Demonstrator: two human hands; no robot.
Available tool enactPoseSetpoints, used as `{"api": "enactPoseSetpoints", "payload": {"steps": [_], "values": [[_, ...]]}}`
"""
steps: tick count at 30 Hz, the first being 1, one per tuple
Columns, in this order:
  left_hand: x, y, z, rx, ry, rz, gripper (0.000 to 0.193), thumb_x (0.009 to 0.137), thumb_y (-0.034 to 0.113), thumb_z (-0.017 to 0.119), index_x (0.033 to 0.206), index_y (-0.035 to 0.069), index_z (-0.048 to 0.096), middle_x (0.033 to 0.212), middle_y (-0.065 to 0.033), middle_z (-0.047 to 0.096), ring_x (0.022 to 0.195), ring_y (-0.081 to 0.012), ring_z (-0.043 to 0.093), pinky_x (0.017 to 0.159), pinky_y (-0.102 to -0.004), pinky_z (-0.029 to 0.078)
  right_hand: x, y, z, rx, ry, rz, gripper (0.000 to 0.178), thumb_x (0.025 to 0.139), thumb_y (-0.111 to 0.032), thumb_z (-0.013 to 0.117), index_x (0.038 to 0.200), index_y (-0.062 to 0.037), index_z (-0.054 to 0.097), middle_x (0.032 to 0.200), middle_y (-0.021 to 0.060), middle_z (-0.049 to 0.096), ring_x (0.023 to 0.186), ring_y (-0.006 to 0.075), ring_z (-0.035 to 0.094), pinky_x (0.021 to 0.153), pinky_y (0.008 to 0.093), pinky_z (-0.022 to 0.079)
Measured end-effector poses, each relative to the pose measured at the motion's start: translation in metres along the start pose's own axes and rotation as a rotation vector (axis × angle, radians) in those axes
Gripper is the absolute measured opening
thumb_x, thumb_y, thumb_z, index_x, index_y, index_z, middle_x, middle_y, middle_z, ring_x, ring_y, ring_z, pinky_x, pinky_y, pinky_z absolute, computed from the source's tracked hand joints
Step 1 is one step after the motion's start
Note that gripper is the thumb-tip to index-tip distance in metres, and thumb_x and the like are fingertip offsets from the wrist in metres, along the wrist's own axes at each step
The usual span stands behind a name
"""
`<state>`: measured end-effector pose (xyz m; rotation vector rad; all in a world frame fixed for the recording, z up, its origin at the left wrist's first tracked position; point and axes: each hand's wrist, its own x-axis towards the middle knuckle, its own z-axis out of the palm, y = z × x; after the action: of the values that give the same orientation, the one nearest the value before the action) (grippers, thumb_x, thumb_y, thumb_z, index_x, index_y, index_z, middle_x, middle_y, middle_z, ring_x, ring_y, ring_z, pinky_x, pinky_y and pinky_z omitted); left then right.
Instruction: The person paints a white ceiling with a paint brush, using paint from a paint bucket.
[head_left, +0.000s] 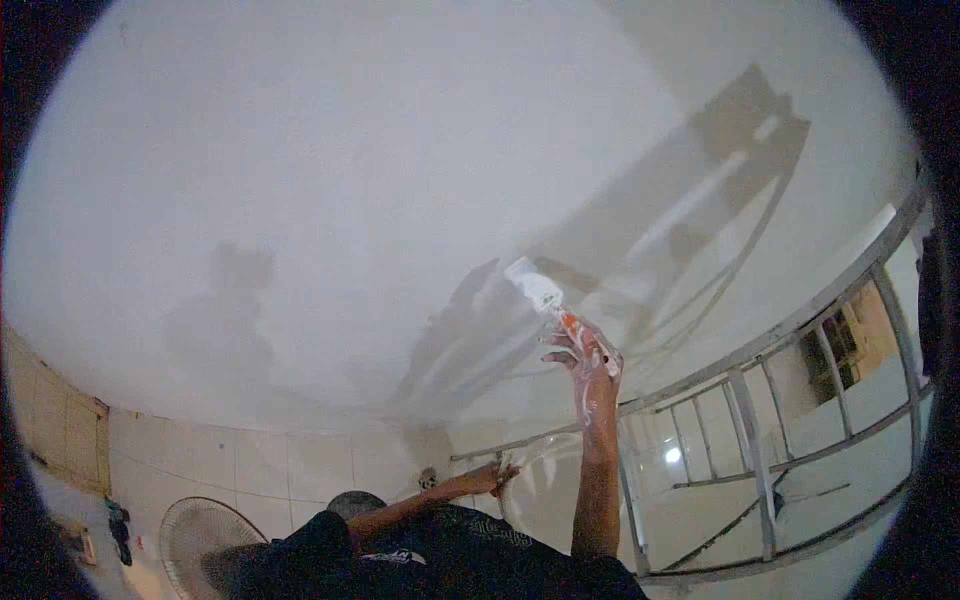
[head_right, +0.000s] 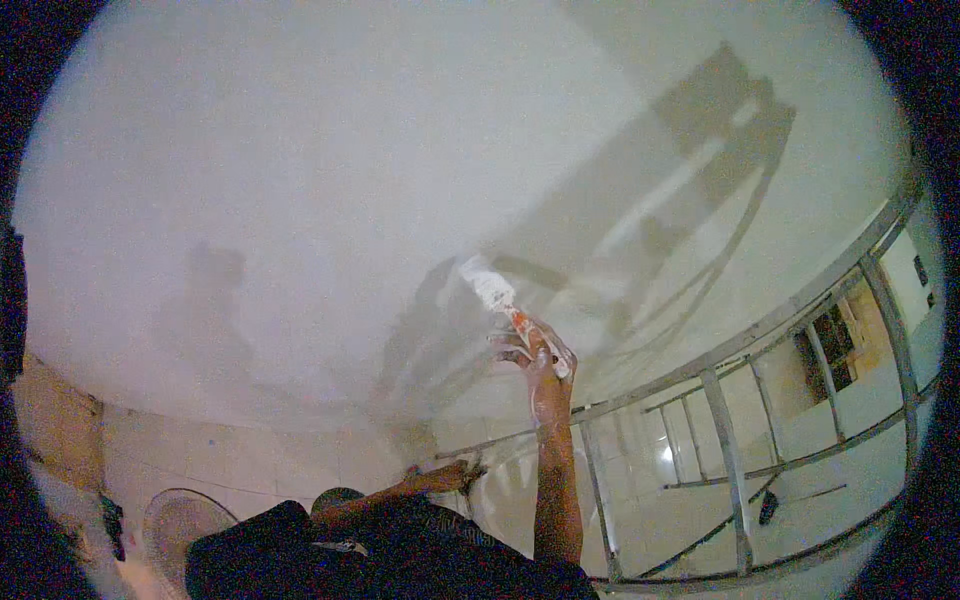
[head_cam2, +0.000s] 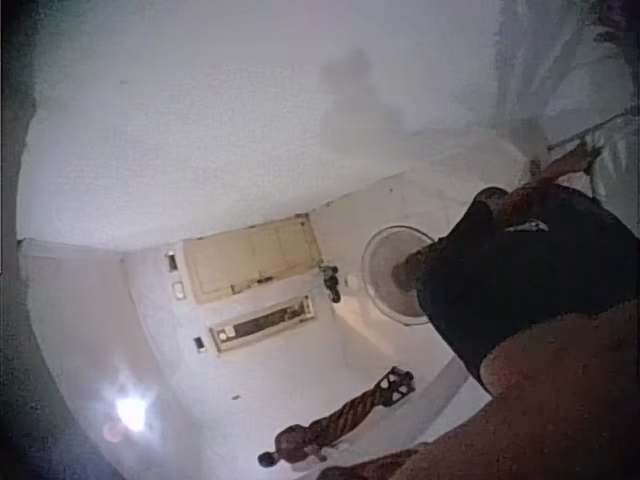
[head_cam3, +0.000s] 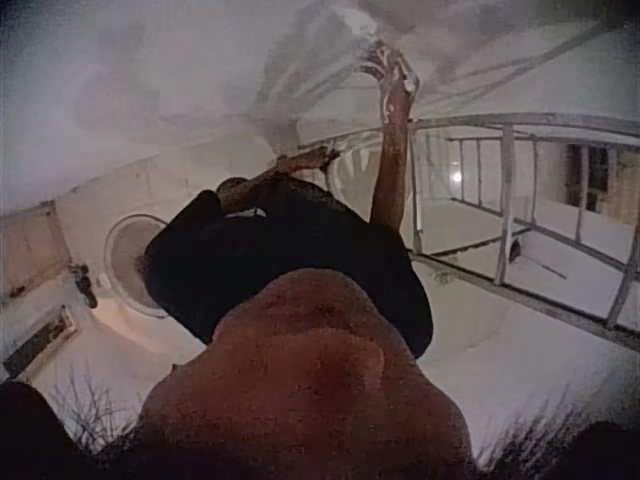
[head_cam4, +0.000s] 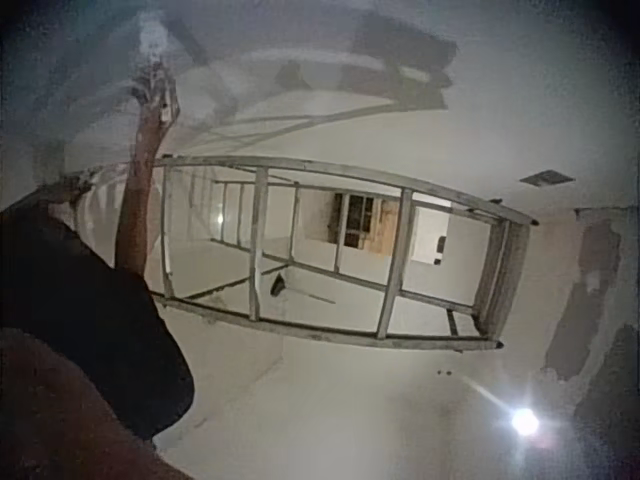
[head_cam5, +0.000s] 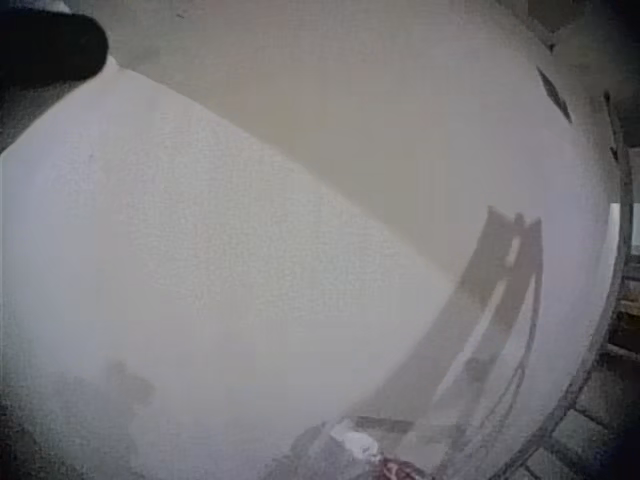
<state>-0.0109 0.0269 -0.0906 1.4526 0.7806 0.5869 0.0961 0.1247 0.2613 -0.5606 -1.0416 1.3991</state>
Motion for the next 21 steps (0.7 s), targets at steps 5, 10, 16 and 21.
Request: {"api": "enactPoseSetpoints", "payload": {"steps": [5,10,16,21], "values": [[-0.036,0.156,-0.008,0.184,-0.065,-0.297,0.075,0.084,0.061,0.036,0.115,-0.006,0.041,0.109,-0.0213,0.048,0.081,-0.0236,0.058,0.072,-0.0369,0.050,0.015,-0.030,0.004,-0.751,-0.085,-0.475,0.027,0.081,-0.002,0.057,0.108,-0.0009,0.054,0.098,0.0131,0.060,0.088,0.0246,0.060,0.073,0.0344,0.050],[0.008,0.028,-0.001,-0.026,-0.102,-0.302,0.075,0.084,0.062,0.033,0.115,-0.006,0.041,0.104,-0.0202,0.047,0.081,-0.0246,0.058,0.072,-0.0393,0.050,0.041,-0.056,0.033,-1.249,-0.346,-0.751,0.041,0.069,0.006,0.058,0.109,-0.0049,0.055,0.104,0.0142,0.053,0.088,0.0288,0.058,0.072,0.0341,0.049],[0.012,-0.023,-0.003,0.016,-0.117,-0.185,0.066,0.088,0.053,0.035,0.128,0.001,0.031,0.100,-0.0204,0.046,0.093,-0.0283,0.055,0.076,-0.0425,0.048,0.064,-0.076,0.050,-1.340,-0.499,-0.910,0.057,0.064,0.005,0.058,0.117,-0.0109,0.050,0.109,0.0159,0.049,0.083,0.0299,0.057,0.071,0.0370,0.047],[0.019,-0.036,0.004,0.669,-0.142,0.279,0.064,0.088,0.040,0.047,0.137,0.009,0.020,0.100,-0.0218,0.047,0.099,-0.0314,0.051,0.080,-0.0436,0.045,0.062,-0.078,0.057,-1.551,-0.562,-0.856,0.056,0.065,-0.004,0.062,0.119,-0.0110,0.048,0.109,0.0154,0.050,0.086,0.0295,0.058,0.070,0.0384,0.047]]}}
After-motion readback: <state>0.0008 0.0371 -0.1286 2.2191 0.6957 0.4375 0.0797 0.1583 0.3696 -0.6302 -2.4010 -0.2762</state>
